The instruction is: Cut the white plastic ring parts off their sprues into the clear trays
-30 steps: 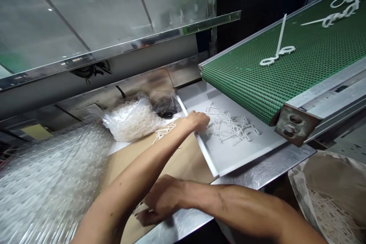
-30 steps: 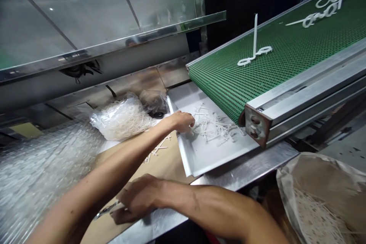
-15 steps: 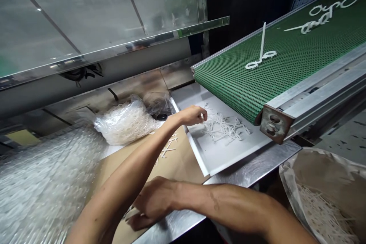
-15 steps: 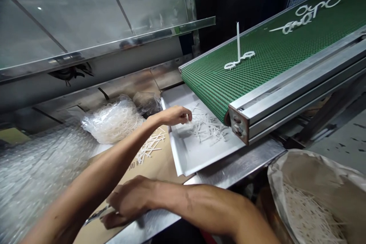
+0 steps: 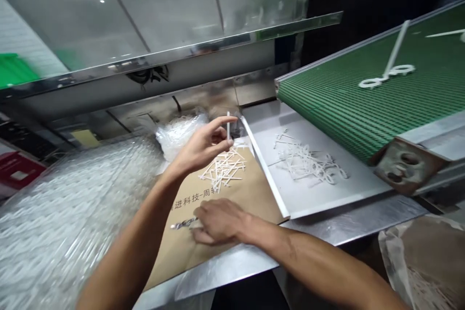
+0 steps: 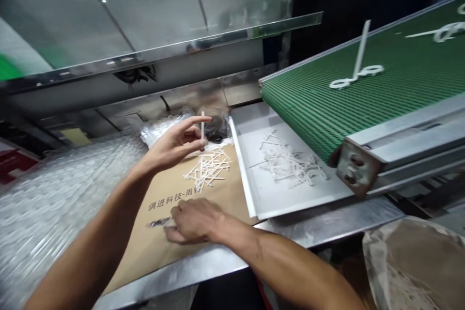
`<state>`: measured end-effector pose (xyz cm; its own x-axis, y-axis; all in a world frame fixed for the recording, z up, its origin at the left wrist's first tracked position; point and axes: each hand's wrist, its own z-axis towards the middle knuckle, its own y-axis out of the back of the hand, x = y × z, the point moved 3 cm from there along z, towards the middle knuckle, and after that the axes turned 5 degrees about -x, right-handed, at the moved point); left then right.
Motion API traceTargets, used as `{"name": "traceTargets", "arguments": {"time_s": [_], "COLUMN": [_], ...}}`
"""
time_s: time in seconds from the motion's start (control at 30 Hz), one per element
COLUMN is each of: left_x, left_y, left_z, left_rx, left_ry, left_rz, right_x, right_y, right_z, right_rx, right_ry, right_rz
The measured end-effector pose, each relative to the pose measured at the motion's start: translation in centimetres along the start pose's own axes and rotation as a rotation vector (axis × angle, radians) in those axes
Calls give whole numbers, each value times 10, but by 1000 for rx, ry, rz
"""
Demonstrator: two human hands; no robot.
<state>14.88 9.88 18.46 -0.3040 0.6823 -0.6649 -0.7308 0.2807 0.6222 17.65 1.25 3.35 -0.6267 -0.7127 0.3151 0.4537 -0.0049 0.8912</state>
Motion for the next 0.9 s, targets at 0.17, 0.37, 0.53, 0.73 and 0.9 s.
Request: {"name": "traceTargets", "arguments": {"time_s": [0.17, 0.37, 0.53, 0.73, 0.9], "left_x": [28, 91, 114, 99, 98], "left_y": [29, 6, -8, 7, 8], "left_z": [-109, -219, -246, -266, -279], "left_rx": [-303, -384, -332, -229, -245], "left_ry": [142, 330, 429, 446, 498], "left_rz": [188, 369, 245, 393, 435], "right_x": [-19, -34, -39, -41, -36], "right_y": [0, -1, -5, -10, -11], "right_z": [2, 2, 3, 3, 2], "right_rx": [-90, -165, -196, -231, -252], "right_ry": [-155, -315, -347, -309, -296], "right_rz": [-68, -124, -128, -63, 59]}}
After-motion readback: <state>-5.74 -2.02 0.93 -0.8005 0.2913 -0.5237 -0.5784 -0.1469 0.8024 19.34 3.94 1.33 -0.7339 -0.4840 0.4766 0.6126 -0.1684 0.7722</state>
